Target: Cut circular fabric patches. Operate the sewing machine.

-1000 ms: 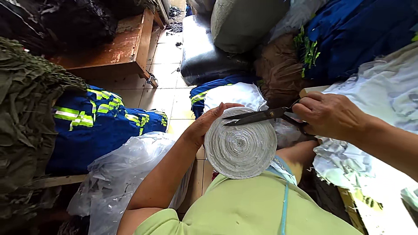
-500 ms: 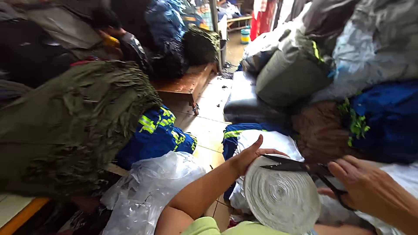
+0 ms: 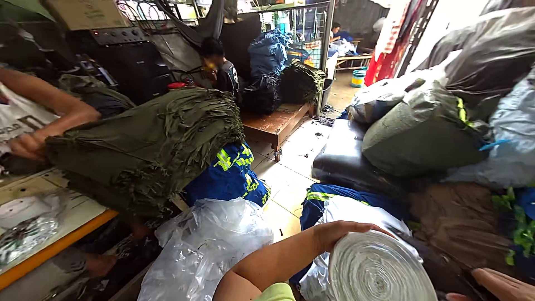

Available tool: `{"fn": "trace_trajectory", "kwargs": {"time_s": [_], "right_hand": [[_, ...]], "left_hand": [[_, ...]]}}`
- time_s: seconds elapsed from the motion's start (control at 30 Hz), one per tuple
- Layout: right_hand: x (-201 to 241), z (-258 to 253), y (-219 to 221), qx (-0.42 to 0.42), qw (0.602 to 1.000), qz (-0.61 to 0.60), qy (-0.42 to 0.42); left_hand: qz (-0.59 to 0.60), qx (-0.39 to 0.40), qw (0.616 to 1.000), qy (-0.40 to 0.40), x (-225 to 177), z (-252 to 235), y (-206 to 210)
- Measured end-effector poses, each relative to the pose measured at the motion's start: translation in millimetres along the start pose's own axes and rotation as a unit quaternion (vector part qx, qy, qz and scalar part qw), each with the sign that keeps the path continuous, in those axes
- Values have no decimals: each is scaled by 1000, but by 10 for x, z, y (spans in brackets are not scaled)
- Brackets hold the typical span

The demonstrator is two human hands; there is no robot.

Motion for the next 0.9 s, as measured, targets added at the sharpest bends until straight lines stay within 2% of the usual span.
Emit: {"fn": "trace_trajectory", "kwargs": {"time_s": [0.03,0.07,0.13,0.2,0.27,0.4,0.43,0.6,0.73,0.8,0.9], "right_hand": [[-58,32,33,6,997,-62,38],[-123,58,90,9,990,-127,67],[-262,63,312,-12,964,-251,87],[-289,10,530,-53,923,-370,87],[-142,-51,653,-74,884,-451,98],[227,-207,784,-153,792,-564,177],[279,-254,799,-155,776,-584,183],[437,-319,941,-77,748,-625,210],[507,-182,1152,-114,698,-655,266],[504,-105,1113,-126,669,-664,310],[427,-66,1049,-130,646,-681,319]], "left_hand": [[8,17,1000,20,119,-17,-70],[9,1,1000,27,160,9,-47],[14,-49,998,33,107,88,62],[21,-49,998,46,10,89,129],[6,-41,997,63,-84,42,183],[-42,-89,990,105,-233,31,308],[-42,-103,988,111,-238,81,303],[-99,-162,975,114,-90,245,144],[-235,-179,942,161,58,147,85],[-263,-185,930,179,125,98,152],[-299,-209,904,223,175,102,192]]}}
Point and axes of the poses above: each hand's wrist, its own z-axis away from the middle knuckle, its own y-axis out of the palm, x = y × z, the point moved 1 cm from there along -z, towards the middle knuckle, and after that the axes turned 4 degrees about -y, right-handed, at the moved point
